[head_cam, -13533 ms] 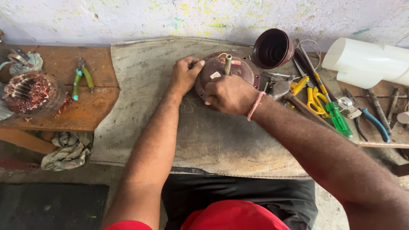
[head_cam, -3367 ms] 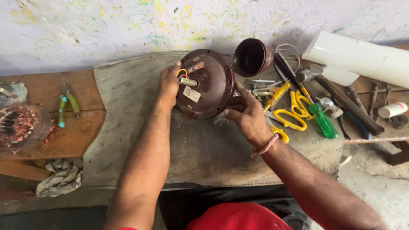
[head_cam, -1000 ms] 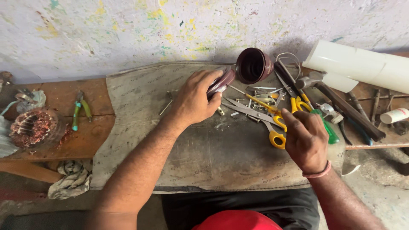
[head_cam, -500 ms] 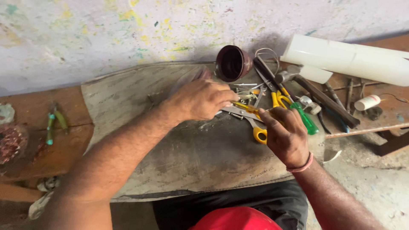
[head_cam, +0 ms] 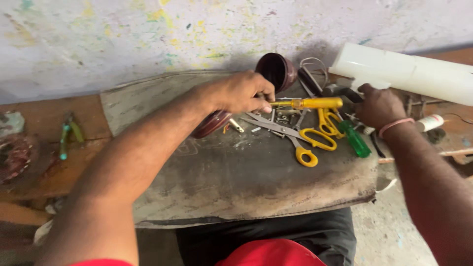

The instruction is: The person disassembles a ceiling fan motor on a workbench by hand, using a screwdriver and a hammer to pry open the casing and manipulate internal components like wires and screws.

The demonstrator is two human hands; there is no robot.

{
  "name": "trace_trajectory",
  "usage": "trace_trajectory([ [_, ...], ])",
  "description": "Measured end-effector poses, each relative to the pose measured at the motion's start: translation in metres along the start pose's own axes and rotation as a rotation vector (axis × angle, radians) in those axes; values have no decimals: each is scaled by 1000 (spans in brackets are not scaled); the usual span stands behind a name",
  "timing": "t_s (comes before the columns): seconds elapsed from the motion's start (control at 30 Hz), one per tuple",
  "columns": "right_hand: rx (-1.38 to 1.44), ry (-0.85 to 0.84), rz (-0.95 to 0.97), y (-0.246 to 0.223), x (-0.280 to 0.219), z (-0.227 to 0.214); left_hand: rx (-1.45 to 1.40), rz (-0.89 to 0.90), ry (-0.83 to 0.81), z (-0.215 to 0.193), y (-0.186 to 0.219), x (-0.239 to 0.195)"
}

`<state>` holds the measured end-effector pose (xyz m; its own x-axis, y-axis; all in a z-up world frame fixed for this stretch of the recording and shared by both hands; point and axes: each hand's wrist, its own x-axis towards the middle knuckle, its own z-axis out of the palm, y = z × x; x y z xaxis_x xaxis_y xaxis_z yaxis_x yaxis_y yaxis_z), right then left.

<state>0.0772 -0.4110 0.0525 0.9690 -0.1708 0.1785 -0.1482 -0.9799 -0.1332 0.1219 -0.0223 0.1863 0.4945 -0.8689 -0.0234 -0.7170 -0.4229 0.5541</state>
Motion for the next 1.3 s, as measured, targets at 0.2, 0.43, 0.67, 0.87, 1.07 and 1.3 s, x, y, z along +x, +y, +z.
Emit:
trace_trajectory([
  [0.2, 88, 63, -21, 4, 7, -3, -221, 5, -69, -2, -20, 18],
  [0.43, 428, 307, 117, 13, -57, -39, -334, 6, -181, -7, -30, 44],
  [0.67, 1103, 417, 11, -50, -149, -24, -354, 23, -243, -15, -23, 45],
  [0.87, 1738, 494, 246, -114, -191, 4, -291, 64, -258, -13, -26, 46],
  [1.07, 1616, 409, 237, -122, -191, 0, -268, -10, -289, -11, -26, 50],
  [1.3, 1759, 623, 199, -134, -195, -3, -264, 92, -241, -13, -28, 44],
])
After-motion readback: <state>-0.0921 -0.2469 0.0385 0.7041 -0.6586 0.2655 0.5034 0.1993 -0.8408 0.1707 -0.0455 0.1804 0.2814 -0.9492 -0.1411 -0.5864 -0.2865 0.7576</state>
